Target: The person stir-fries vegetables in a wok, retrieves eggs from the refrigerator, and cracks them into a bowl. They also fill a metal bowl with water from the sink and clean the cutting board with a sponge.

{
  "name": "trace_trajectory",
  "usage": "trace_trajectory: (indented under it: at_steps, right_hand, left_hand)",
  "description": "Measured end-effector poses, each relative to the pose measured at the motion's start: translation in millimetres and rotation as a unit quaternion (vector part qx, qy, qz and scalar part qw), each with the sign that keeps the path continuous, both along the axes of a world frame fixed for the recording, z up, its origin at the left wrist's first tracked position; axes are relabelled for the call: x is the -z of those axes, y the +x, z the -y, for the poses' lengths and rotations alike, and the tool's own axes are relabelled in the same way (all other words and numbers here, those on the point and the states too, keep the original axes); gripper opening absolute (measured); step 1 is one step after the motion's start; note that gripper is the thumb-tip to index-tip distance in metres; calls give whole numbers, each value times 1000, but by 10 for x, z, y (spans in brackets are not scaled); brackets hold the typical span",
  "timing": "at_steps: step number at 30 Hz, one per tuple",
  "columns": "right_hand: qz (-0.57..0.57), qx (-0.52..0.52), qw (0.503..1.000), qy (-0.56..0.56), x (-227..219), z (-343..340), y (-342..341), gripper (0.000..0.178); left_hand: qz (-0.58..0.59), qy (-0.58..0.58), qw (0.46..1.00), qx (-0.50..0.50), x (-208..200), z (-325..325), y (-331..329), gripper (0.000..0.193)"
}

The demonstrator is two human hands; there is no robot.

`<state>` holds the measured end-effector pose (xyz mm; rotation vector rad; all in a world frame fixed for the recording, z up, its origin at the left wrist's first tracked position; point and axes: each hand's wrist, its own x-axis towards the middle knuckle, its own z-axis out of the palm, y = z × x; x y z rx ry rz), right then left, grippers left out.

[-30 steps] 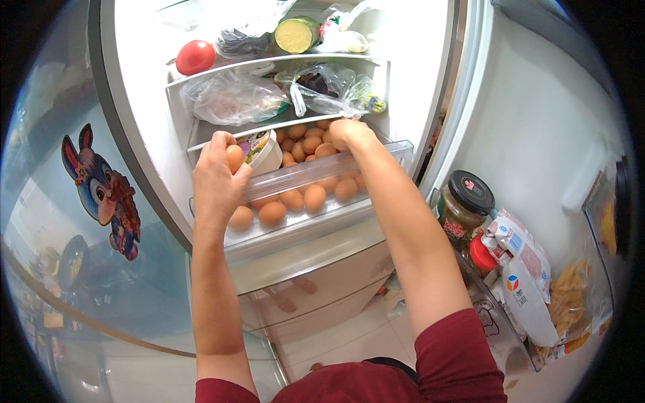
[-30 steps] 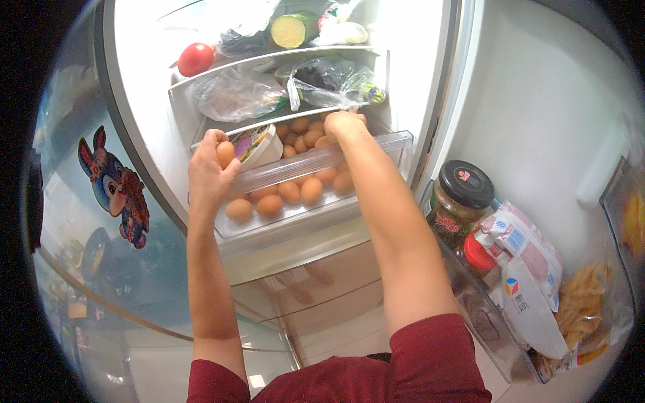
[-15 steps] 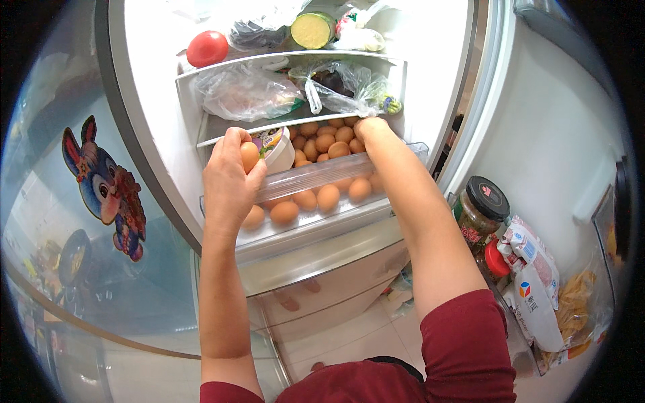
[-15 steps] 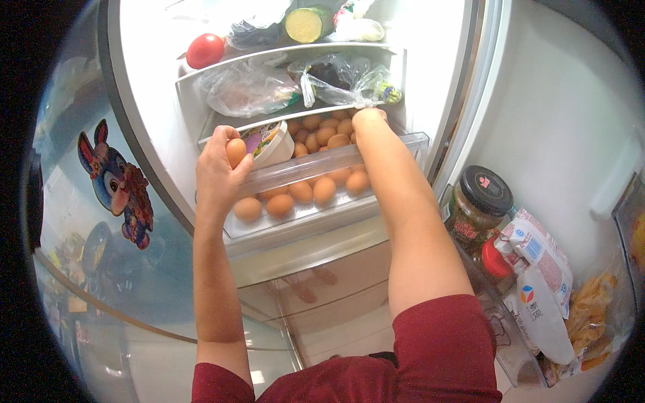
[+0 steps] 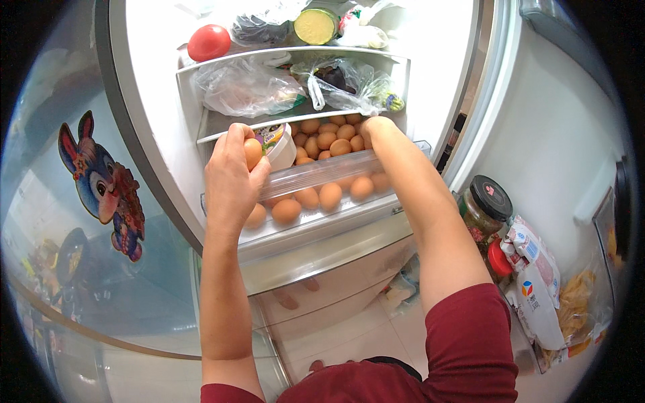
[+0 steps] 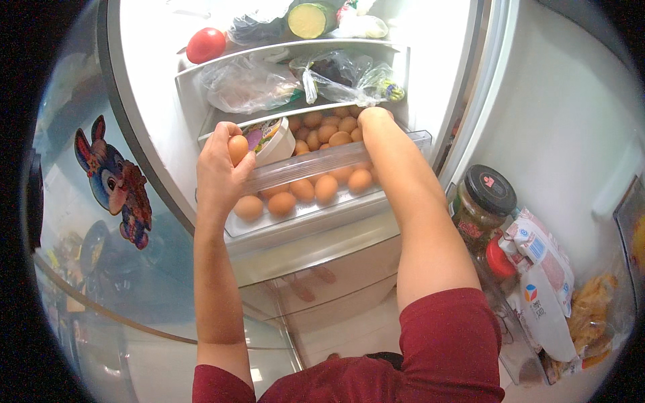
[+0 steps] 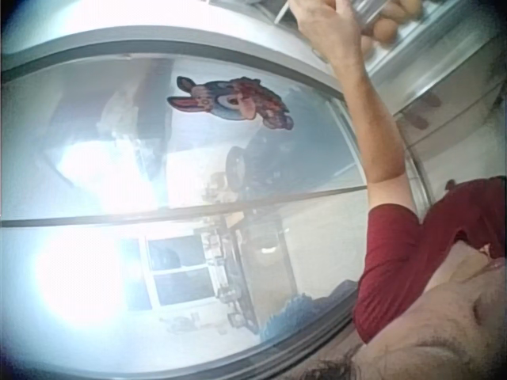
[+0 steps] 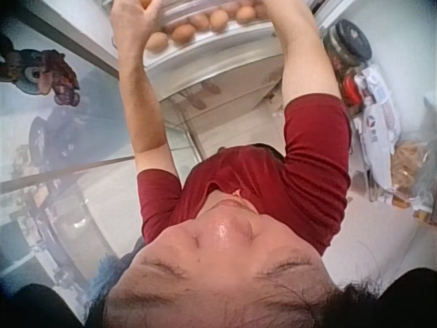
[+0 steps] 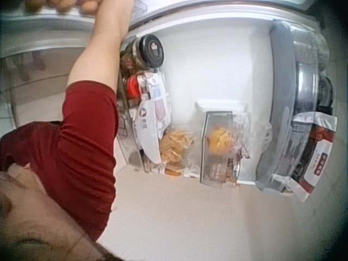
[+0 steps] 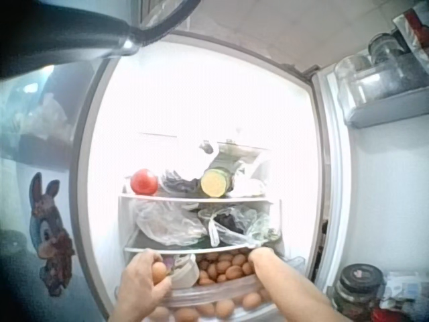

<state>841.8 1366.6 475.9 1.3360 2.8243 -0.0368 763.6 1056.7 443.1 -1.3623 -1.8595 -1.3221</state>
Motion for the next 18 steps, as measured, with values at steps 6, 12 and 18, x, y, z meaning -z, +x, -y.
trace_trajectory:
  at_steps: [6,12,18]
  right_hand:
    - [7,-3,1000,-1,-4,28,76,46]
    - [14,-1,1000,0,-50,9,212,46]
    - [20,-3,1000,-2,-79,-5,368,46]
  left_hand:
    - [-9,7,1000,-3,10,-15,-14,33]
    - [-9,2,1000,-1,6,-25,-26,33]
    - [1,-13,1000,-11,-5,-16,1,35]
